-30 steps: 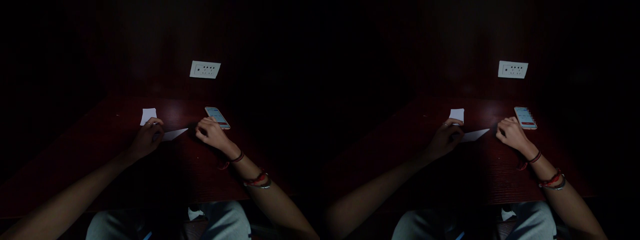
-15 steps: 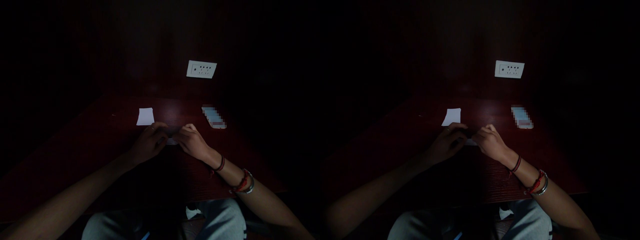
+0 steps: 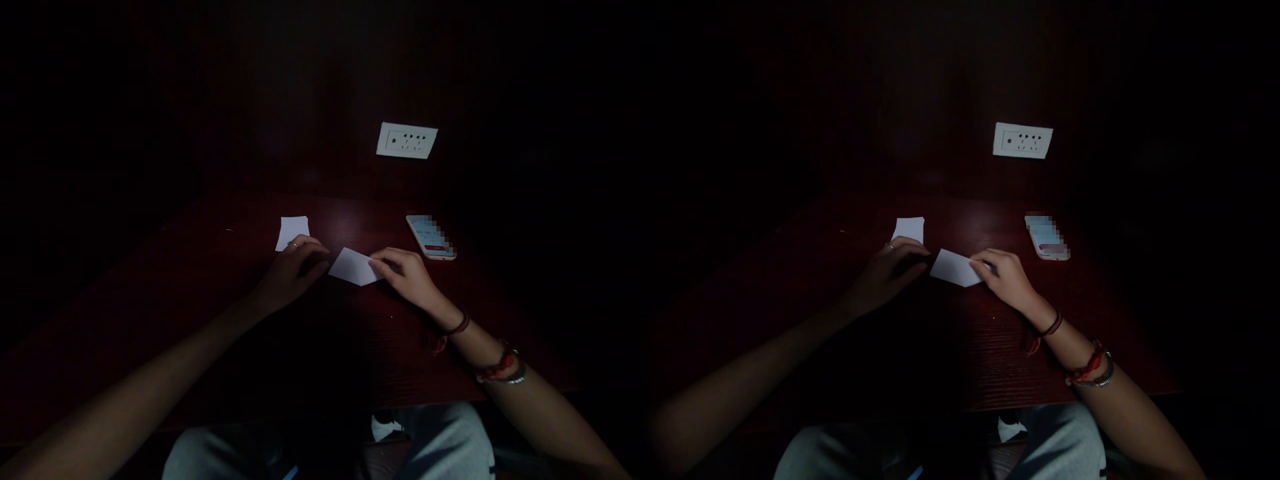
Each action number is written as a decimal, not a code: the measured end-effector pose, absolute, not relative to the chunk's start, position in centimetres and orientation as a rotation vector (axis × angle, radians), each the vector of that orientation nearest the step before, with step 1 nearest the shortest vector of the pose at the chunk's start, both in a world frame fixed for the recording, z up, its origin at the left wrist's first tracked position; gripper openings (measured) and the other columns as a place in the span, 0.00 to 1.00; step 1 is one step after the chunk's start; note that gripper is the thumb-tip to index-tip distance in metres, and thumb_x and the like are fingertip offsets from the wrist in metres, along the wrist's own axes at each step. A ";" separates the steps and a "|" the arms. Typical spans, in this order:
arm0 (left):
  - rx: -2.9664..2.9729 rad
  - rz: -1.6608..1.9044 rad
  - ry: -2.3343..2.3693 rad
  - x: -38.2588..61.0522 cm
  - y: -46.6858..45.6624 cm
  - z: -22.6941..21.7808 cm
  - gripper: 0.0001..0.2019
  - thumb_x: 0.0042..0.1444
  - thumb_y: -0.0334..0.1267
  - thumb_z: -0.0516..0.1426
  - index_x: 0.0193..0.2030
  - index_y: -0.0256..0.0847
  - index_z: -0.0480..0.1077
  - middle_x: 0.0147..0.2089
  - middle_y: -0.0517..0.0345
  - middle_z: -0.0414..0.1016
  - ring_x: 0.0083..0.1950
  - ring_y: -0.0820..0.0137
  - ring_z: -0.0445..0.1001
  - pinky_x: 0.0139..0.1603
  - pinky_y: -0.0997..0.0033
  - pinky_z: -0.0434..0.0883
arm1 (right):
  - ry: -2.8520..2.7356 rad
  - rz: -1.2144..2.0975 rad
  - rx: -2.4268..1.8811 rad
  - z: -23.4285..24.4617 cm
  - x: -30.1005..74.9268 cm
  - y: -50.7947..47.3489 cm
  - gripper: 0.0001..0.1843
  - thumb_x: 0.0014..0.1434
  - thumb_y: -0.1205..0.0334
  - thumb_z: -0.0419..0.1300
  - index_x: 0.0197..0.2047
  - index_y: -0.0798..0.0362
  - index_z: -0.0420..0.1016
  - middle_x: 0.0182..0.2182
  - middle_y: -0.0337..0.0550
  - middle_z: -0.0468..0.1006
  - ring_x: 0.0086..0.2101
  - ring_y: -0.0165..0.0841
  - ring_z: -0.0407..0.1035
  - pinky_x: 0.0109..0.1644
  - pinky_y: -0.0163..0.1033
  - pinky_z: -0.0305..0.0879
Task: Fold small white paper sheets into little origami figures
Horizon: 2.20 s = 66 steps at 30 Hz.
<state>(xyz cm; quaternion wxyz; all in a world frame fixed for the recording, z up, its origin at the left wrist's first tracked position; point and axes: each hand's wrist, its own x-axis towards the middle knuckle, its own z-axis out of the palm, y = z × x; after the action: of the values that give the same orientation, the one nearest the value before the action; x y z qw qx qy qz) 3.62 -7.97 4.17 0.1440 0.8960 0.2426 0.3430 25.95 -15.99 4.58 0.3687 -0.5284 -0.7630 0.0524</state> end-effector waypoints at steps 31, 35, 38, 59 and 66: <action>2.960 0.627 0.511 6.9 -9.0 -0.4 0.16 0.57 0.39 0.49 0.52 0.39 0.61 0.56 0.50 0.60 0.60 0.62 0.53 0.56 0.53 0.54 | -1.990 0.226 -1.677 1.5 26.6 -13.4 0.09 0.49 0.61 0.58 0.34 0.55 0.70 0.29 0.41 0.71 0.30 0.30 0.64 0.35 0.35 0.59; 2.923 0.546 0.672 6.8 -9.5 -0.5 0.20 0.58 0.43 0.47 0.55 0.38 0.57 0.58 0.50 0.58 0.60 0.62 0.54 0.57 0.53 0.53 | -1.959 0.240 -1.721 1.5 26.5 -13.2 0.09 0.48 0.65 0.57 0.35 0.55 0.69 0.29 0.41 0.71 0.29 0.29 0.64 0.34 0.34 0.59; 2.936 0.564 0.681 6.6 -9.7 -0.6 0.21 0.57 0.44 0.47 0.56 0.39 0.56 0.58 0.50 0.58 0.59 0.62 0.54 0.57 0.54 0.52 | -1.939 0.273 -1.769 1.8 26.5 -13.1 0.11 0.48 0.67 0.56 0.37 0.55 0.69 0.28 0.40 0.72 0.27 0.28 0.65 0.33 0.33 0.59; 2.950 0.560 0.570 7.4 -9.5 -0.1 0.25 0.51 0.47 0.50 0.53 0.37 0.57 0.56 0.46 0.59 0.55 0.57 0.57 0.50 0.54 0.56 | -1.947 0.852 -2.010 4.4 26.1 -8.9 0.06 0.45 0.67 0.57 0.20 0.57 0.71 0.16 0.38 0.69 0.16 0.23 0.61 0.21 0.30 0.58; 2.992 0.473 0.601 7.3 -9.4 -0.2 0.27 0.52 0.49 0.48 0.57 0.38 0.53 0.59 0.49 0.56 0.57 0.59 0.54 0.53 0.55 0.52 | -1.882 0.930 -2.112 4.1 25.8 -8.1 0.07 0.46 0.70 0.55 0.19 0.59 0.69 0.14 0.37 0.68 0.16 0.21 0.60 0.20 0.27 0.57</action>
<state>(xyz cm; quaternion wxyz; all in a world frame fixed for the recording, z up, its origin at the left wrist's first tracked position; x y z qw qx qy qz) 7.32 -9.42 -0.19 0.0266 0.9685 0.1946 0.1530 25.76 -8.08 4.06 0.0817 -0.7068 -0.6299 0.3113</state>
